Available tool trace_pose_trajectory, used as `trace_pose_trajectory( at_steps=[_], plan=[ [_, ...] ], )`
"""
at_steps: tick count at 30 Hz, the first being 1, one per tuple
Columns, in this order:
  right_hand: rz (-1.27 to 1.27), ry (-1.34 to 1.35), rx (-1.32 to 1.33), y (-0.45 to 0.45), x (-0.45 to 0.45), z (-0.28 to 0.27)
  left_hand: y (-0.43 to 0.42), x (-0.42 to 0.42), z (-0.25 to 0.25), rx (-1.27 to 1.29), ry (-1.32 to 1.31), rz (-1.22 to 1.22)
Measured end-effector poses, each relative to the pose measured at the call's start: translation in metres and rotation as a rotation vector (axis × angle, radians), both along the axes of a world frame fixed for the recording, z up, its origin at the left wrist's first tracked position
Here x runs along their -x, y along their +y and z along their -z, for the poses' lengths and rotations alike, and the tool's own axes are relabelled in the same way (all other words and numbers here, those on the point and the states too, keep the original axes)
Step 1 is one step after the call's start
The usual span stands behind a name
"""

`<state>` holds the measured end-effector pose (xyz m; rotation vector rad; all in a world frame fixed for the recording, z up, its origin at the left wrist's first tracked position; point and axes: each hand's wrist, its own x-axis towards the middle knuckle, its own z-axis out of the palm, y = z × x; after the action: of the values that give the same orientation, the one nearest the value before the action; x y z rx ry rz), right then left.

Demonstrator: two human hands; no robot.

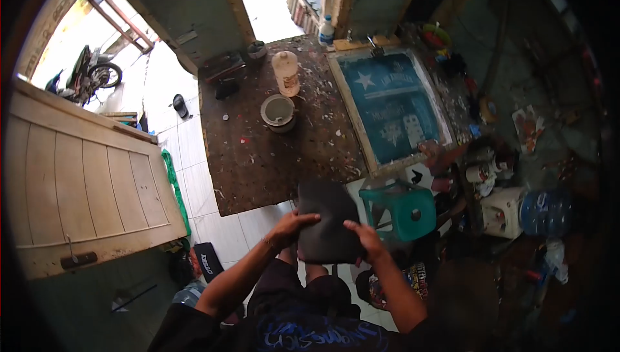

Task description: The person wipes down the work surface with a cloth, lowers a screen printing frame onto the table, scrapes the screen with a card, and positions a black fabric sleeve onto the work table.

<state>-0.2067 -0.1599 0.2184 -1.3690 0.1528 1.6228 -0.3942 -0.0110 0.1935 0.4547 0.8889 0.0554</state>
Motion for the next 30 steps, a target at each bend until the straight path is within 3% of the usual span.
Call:
trace_pose_trajectory(
  at_steps=[3,6,8,10,12,16,21,26,30],
  plan=[
    [-0.082,-0.082,-0.116,0.031,-0.023,-0.032,0.038,-0.026,-0.059,-0.208,-0.088,-0.044],
    [-0.135,-0.198,-0.181,0.046,-0.035,-0.046,0.049,-0.023,-0.063,-0.325,-0.108,-0.039],
    [-0.220,-0.009,-0.191,0.040,-0.057,-0.022,0.049,-0.012,-0.071,-0.318,-0.124,-0.084],
    [-0.223,-0.015,-0.113,0.057,-0.082,0.045,0.043,0.007,-0.069,-0.306,-0.125,-0.120],
    [-0.300,-0.855,-0.094,0.106,-0.073,0.082,0.039,0.032,-0.060,-0.275,-0.060,-0.114],
    [-0.388,-1.154,-0.349,0.229,-0.016,0.133,0.024,0.087,-0.051,-0.129,0.127,-0.256],
    [-0.150,-1.230,-0.480,0.326,0.032,0.167,0.020,0.144,-0.060,-0.012,0.317,-0.409],
    [-0.069,-1.148,-0.471,0.375,0.050,0.168,0.025,0.166,-0.069,-0.074,0.360,-0.508],
    [0.104,-1.275,-0.536,0.424,0.059,0.172,0.031,0.170,-0.066,-0.119,0.401,-0.505]
  ],
)
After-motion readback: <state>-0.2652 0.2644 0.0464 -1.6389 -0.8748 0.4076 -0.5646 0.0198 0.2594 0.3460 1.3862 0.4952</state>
